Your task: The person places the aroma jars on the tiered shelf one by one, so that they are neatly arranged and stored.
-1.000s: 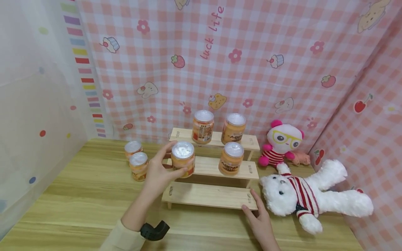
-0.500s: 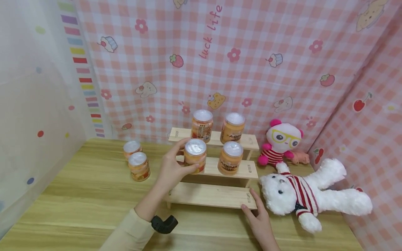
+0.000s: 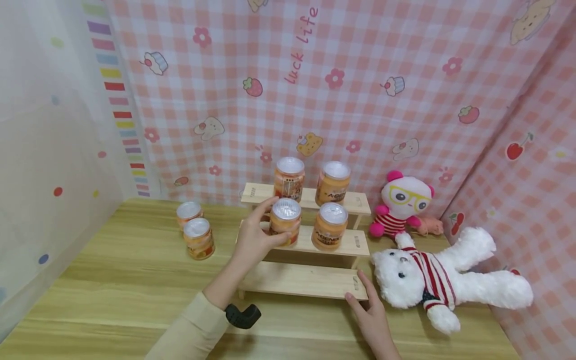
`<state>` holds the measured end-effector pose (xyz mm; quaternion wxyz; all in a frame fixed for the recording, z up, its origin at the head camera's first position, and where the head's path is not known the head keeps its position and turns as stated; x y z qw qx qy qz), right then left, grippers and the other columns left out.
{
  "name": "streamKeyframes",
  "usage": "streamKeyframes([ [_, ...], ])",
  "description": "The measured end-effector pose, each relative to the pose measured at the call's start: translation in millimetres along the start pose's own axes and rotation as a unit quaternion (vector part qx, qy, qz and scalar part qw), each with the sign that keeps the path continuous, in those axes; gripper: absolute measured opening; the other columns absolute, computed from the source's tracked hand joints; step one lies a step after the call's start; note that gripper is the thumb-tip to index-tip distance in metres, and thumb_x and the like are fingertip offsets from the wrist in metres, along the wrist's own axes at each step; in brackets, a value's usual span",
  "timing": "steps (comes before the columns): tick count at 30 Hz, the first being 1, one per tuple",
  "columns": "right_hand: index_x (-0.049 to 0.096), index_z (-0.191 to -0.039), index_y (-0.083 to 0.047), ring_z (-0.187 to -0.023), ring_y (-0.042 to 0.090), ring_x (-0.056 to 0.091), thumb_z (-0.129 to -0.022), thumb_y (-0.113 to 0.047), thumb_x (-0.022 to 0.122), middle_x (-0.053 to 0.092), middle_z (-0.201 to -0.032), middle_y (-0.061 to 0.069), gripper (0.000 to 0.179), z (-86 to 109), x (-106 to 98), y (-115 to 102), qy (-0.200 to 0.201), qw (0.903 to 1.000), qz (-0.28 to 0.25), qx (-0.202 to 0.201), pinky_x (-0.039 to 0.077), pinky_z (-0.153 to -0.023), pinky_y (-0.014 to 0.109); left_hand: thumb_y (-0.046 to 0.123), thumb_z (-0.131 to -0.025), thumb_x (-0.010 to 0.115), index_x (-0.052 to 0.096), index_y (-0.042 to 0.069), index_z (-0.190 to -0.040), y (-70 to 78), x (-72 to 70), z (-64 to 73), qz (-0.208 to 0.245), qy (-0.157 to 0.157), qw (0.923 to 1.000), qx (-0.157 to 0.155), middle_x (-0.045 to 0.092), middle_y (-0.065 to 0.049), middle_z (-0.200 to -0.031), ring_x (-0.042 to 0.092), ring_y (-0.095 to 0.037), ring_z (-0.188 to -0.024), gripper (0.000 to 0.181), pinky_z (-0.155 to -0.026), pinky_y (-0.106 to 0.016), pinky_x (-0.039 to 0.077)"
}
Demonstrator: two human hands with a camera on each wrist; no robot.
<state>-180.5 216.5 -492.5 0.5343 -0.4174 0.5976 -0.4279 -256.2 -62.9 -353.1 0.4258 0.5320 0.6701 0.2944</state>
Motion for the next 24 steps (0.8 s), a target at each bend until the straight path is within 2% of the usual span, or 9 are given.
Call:
streamKeyframes([
  [6,0.029,-0.150,-0.007,-0.140,0.031,0.015,-0.093,-0.019,0.064,0.022,-0.154,0.017,0.068,-0.5,0,1,0.004,1.0000,0.001,-0.001,0.016,-0.111,0.053,0.005,-0.070,0.086,0.048,0.013,-0.139,-4.0,3.1,-1.2,-0.014,-0.001,0.9999,-0.006,0.058,-0.011,-0.113,0.064,-0.026,-0.085,0.079,-0.065,-0.032,0.055],
  [14,0.028,-0.150,-0.007,-0.140,0.031,0.014,-0.093,-0.019,0.064,0.021,-0.155,0.017,0.068,-1.1,0,2,0.003,1.0000,0.004,-0.002,0.015,-0.112,0.052,0.006,-0.071,0.085,0.045,0.015,-0.141,-9.1,6.3,-0.9,-0.006,-0.001,0.9998,-0.021,0.056,-0.011,-0.117,0.064,-0.026,-0.089,0.081,-0.069,-0.032,0.055],
  [24,0.028,-0.150,-0.007,-0.140,0.029,0.015,-0.094,-0.018,0.064,0.022,-0.155,0.017,0.068,-1.5,0,3,0.002,1.0000,0.001,-0.003,0.015,-0.112,0.051,0.018,-0.075,0.084,0.036,0.018,-0.148,-10.1,3.4,3.2,-0.015,-0.013,0.9995,-0.025,0.054,-0.009,-0.122,0.061,-0.028,-0.098,0.087,-0.077,-0.038,0.054],
])
Point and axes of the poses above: each hand's wrist, its own z-axis away from the middle knuckle, its own x-axis out of the palm, y = z × x, the point moved 6 cm from there along -z, towards the middle knuckle
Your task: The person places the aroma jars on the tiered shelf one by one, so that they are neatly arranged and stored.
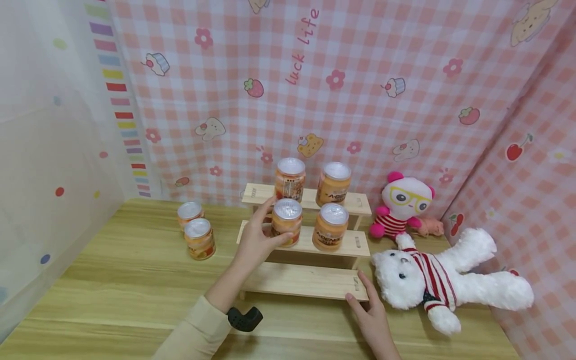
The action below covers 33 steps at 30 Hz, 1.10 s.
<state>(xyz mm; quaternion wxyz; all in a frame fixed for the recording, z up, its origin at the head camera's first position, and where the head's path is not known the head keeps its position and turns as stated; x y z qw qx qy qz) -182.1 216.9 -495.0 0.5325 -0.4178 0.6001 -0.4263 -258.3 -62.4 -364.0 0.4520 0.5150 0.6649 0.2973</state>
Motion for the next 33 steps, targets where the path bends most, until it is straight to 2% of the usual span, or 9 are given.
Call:
streamKeyframes([
  [7,0.028,-0.150,-0.006,-0.140,0.031,0.015,-0.094,-0.019,0.064,0.022,-0.154,0.018,0.068,0.7,0,-3,0.001,1.0000,0.001,-0.004,0.015,-0.111,0.052,0.023,-0.076,0.084,0.037,0.019,-0.147,2.7,-14.8,7.4,0.004,0.018,0.9998,-0.012,0.053,-0.007,-0.130,0.050,-0.028,-0.116,0.085,-0.091,-0.047,0.047],
  [11,0.030,-0.149,-0.006,-0.140,0.031,0.015,-0.093,-0.022,0.065,0.023,-0.154,0.017,0.068,1.5,0,-4,0.005,1.0000,0.004,-0.007,0.015,-0.111,0.054,0.019,-0.076,0.083,0.038,0.017,-0.147,1.8,-28.2,14.7,0.017,0.031,0.9991,-0.021,0.051,-0.012,-0.130,0.048,-0.034,-0.118,0.084,-0.092,-0.050,0.045],
  [16,0.032,-0.149,-0.007,-0.140,0.031,0.016,-0.093,-0.025,0.065,0.024,-0.154,0.016,0.067,2.1,0,-4,0.008,0.9999,0.005,-0.007,0.015,-0.111,0.053,0.011,-0.076,0.083,0.041,0.014,-0.145,1.1,-49.6,23.9,0.001,0.056,0.9982,-0.020,0.054,-0.014,-0.128,0.049,-0.033,-0.116,0.081,-0.090,-0.051,0.045],
  [25,0.031,-0.149,-0.006,-0.139,0.030,0.018,-0.093,-0.025,0.065,0.023,-0.154,0.016,0.068,3.0,0,-3,0.008,1.0000,0.002,0.000,0.017,-0.111,0.051,0.009,-0.076,0.082,0.041,0.014,-0.143,-14.7,-89.0,38.8,-0.040,0.106,0.9932,-0.025,0.053,-0.010,-0.126,0.049,-0.033,-0.115,0.078,-0.090,-0.050,0.044],
  [33,0.030,-0.150,-0.007,-0.139,0.028,0.018,-0.093,-0.023,0.065,0.023,-0.155,0.015,0.068,2.4,0,-3,0.006,1.0000,0.004,0.003,0.017,-0.112,0.049,0.012,-0.077,0.081,0.038,0.010,-0.145,-34.8,-115.1,46.0,-0.043,0.140,0.9874,-0.060,0.051,-0.011,-0.129,0.046,-0.031,-0.117,0.080,-0.095,-0.048,0.043],
])
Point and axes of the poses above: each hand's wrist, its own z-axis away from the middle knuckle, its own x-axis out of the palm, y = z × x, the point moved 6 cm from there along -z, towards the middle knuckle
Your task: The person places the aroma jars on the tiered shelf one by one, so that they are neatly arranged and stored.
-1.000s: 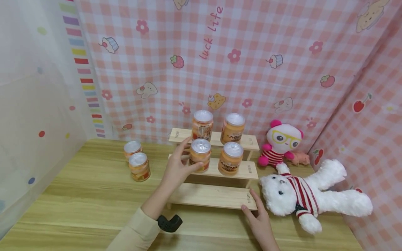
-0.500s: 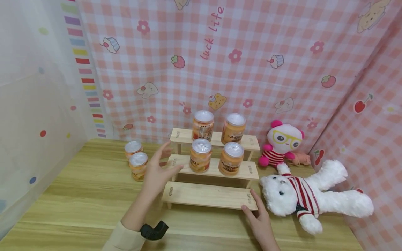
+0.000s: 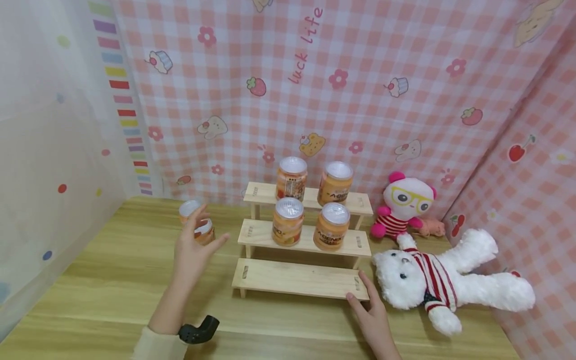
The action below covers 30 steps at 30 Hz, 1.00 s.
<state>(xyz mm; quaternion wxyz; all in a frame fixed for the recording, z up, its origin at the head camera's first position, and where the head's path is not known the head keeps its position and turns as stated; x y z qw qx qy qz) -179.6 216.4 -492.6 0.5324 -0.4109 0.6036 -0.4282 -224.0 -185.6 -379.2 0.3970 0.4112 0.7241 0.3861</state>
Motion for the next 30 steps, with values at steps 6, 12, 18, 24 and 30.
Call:
streamKeyframes([
  [6,0.026,-0.151,-0.007,-0.140,0.031,0.014,-0.094,-0.020,0.064,0.020,-0.155,0.017,0.069,-2.1,0,0,-0.008,1.0000,-0.001,0.001,0.015,-0.112,0.052,0.010,-0.077,0.081,0.041,0.008,-0.143,-16.1,-13.6,-5.6,-0.031,0.026,0.9992,-0.005,0.053,-0.015,-0.131,0.045,-0.032,-0.120,0.077,-0.099,-0.051,0.036],
  [12,0.028,-0.150,-0.007,-0.140,0.029,0.015,-0.094,-0.019,0.063,0.021,-0.155,0.015,0.067,-1.2,1,-2,-0.008,0.9999,-0.010,-0.001,0.016,-0.112,0.050,0.012,-0.077,0.082,0.039,0.006,-0.145,-35.7,-22.7,-7.9,-0.055,0.029,0.9979,-0.018,0.049,-0.021,-0.132,0.041,-0.037,-0.123,0.081,-0.101,-0.062,0.031],
  [18,0.028,-0.150,-0.007,-0.140,0.030,0.016,-0.094,-0.019,0.064,0.021,-0.155,0.017,0.068,-0.7,1,-3,-0.007,0.9999,-0.012,-0.003,0.017,-0.111,0.051,0.010,-0.075,0.083,0.038,0.003,-0.144,-51.6,-26.9,-9.5,-0.062,0.038,0.9972,-0.014,0.046,-0.024,-0.130,0.041,-0.039,-0.121,0.083,-0.102,-0.062,0.028],
  [24,0.026,-0.151,-0.007,-0.140,0.031,0.015,-0.094,-0.020,0.064,0.019,-0.155,0.017,0.069,-1.4,1,1,-0.010,0.9999,-0.008,0.008,0.016,-0.112,0.052,0.015,-0.077,0.083,0.040,0.000,-0.142,-66.6,-27.1,-8.9,-0.078,0.039,0.9960,-0.018,0.046,-0.023,-0.130,0.043,-0.041,-0.116,0.080,-0.096,-0.062,0.034],
  [30,0.028,-0.150,-0.007,-0.140,0.031,0.014,-0.094,-0.019,0.064,0.020,-0.155,0.017,0.068,-1.7,1,1,-0.006,1.0000,-0.006,0.003,0.015,-0.112,0.052,0.013,-0.078,0.082,0.046,0.004,-0.139,-79.9,-25.1,-8.0,-0.063,0.041,0.9969,-0.024,0.047,-0.022,-0.130,0.045,-0.040,-0.113,0.071,-0.092,-0.058,0.039],
])
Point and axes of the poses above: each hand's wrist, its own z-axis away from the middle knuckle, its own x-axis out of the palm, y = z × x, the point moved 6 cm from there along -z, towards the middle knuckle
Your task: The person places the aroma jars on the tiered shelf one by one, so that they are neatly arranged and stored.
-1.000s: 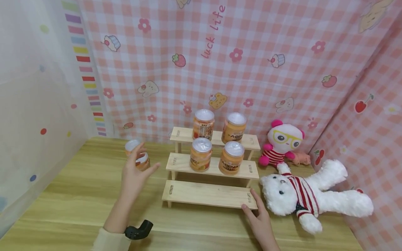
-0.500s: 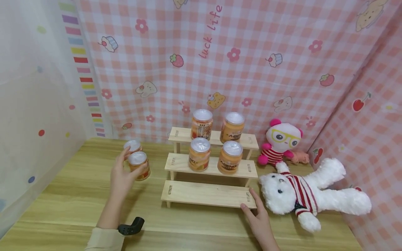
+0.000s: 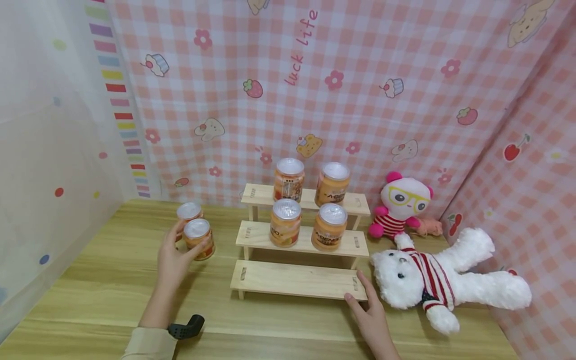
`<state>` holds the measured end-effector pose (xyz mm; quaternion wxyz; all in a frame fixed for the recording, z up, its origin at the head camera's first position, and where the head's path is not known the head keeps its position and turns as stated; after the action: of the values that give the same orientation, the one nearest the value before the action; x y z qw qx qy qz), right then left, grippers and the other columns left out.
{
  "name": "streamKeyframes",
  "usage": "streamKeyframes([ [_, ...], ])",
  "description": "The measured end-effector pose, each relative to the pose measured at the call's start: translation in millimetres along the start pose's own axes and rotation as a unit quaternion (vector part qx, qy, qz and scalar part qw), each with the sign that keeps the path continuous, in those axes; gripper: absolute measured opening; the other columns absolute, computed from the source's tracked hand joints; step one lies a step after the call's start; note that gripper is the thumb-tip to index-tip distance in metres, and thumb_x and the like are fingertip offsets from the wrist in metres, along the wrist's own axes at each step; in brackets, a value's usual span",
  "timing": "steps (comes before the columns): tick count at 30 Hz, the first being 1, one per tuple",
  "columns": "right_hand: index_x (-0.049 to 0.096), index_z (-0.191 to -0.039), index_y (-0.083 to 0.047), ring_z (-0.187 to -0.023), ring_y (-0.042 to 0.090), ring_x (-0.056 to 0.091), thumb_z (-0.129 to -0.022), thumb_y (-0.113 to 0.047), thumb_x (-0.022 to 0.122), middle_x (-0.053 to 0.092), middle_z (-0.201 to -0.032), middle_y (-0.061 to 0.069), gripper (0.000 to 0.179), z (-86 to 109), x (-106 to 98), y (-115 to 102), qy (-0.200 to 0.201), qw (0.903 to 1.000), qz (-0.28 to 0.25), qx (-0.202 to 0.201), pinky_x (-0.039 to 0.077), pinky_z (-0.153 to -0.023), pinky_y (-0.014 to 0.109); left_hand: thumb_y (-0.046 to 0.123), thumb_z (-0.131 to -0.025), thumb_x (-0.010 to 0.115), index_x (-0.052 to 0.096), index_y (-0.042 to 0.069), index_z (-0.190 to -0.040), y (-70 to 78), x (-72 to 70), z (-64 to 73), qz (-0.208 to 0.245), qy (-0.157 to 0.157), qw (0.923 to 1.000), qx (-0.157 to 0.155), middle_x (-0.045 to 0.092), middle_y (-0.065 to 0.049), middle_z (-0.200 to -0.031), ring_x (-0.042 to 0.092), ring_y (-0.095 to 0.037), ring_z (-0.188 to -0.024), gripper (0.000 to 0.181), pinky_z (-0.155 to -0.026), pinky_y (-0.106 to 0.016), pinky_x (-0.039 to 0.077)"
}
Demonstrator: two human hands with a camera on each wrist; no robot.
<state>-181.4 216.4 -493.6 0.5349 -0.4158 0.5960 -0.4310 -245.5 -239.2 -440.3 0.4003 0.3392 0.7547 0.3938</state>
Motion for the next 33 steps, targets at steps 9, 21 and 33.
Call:
streamKeyframes([
  [9,0.029,-0.150,-0.007,-0.140,0.032,0.017,-0.093,-0.021,0.064,0.022,-0.154,0.018,0.068,1.7,0,-2,0.006,0.9999,0.008,-0.004,0.017,-0.111,0.053,0.006,-0.080,0.078,0.038,-0.001,-0.143,-13.6,9.0,3.0,0.020,-0.020,0.9995,-0.017,0.044,-0.025,-0.129,0.047,-0.035,-0.112,0.075,-0.088,-0.048,0.045],
  [21,0.032,-0.149,-0.007,-0.139,0.032,0.017,-0.093,-0.026,0.065,0.024,-0.153,0.017,0.068,2.0,-2,0,0.013,0.9998,0.011,-0.006,0.015,-0.111,0.053,-0.007,-0.075,0.078,0.038,0.001,-0.142,-20.9,16.2,4.3,0.060,0.000,0.9982,-0.006,0.041,-0.024,-0.128,0.049,-0.033,-0.105,0.078,-0.072,-0.008,0.043],
  [33,0.027,-0.151,-0.010,-0.136,0.029,0.024,-0.095,-0.024,0.063,0.021,-0.155,0.016,0.068,1.2,0,-1,0.001,0.9996,0.028,-0.004,0.041,-0.093,0.022,-0.011,-0.074,0.077,0.042,0.000,-0.139,-23.3,17.1,2.5,0.077,0.025,0.9967,0.006,0.043,-0.022,-0.123,0.052,-0.030,-0.097,0.075,-0.066,-0.008,0.045],
])
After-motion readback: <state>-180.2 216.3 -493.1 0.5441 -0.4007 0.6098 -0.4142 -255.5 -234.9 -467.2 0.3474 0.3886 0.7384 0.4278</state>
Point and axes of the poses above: each hand's wrist, its own z-axis away from the middle knuckle, its own x-axis out of the palm, y = z × x, the point moved 6 cm from there along -z, towards the middle knuckle
